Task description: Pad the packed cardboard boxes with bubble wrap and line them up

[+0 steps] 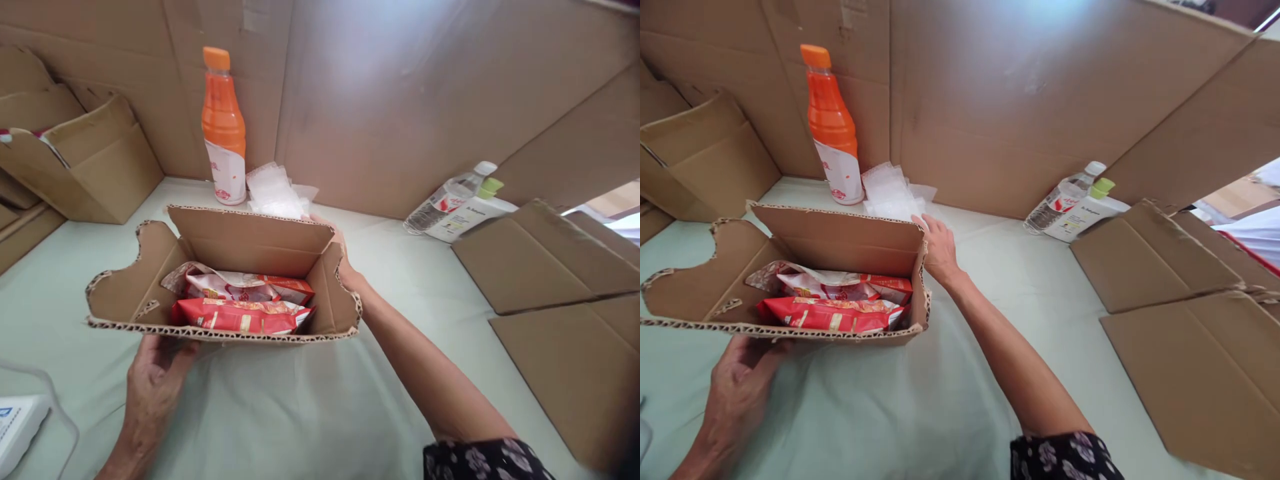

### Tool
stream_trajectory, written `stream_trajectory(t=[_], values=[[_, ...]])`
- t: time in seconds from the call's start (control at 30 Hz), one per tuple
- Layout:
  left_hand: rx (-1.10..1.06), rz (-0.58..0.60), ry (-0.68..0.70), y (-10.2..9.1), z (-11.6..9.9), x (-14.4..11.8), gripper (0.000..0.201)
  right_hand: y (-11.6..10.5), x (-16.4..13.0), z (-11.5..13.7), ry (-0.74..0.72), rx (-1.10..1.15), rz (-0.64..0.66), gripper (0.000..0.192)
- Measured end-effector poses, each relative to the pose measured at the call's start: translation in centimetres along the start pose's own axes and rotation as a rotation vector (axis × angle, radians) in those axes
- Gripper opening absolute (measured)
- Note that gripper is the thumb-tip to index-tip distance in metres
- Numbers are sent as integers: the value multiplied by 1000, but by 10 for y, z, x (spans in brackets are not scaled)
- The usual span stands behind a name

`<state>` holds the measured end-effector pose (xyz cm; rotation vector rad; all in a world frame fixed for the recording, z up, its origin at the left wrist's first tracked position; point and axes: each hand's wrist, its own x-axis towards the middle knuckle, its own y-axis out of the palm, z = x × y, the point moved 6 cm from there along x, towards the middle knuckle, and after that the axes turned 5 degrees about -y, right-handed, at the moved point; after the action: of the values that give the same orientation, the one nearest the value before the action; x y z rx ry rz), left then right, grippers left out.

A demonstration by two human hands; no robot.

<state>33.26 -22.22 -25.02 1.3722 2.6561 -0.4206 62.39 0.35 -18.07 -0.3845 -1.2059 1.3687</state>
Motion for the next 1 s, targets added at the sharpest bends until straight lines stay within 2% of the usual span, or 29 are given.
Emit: stream_trajectory(t=[0.1,0.17,0.27,0.43,0.5,0.63,0.7,0.77,0.83,0.9,1.0], values=[[40,-38,-9,-4,6,-1,53,26,37,8,-88,27,81,33],[60,-67,-16,-8,9,-1,51,30,50,10,-82,16,66,30],[68,-27,-20,-8,13,2,48,20,57,2,18,67,-3,29],[18,-21,17,-3,8,2,51,18,58,-19,256,228,64,56],[19,0,20,0,6,2,56,26,65,-21,317,259,77,45],[-16,36,30,4,2,3,60,39,80,-12,379,408,81,4],[-36,30,27,4,-1,4,60,32,81,-6,398,507,56,6],[-51,39,13,5,-2,3,61,12,72,-4,413,608,11,9],[-69,50,10,5,-3,3,60,-17,51,-7,426,696,-34,16],[-74,64,20,6,-1,4,57,-48,16,-14,450,762,-65,26],[-70,91,53,6,2,8,53,-79,-58,-30,588,882,-119,41]])
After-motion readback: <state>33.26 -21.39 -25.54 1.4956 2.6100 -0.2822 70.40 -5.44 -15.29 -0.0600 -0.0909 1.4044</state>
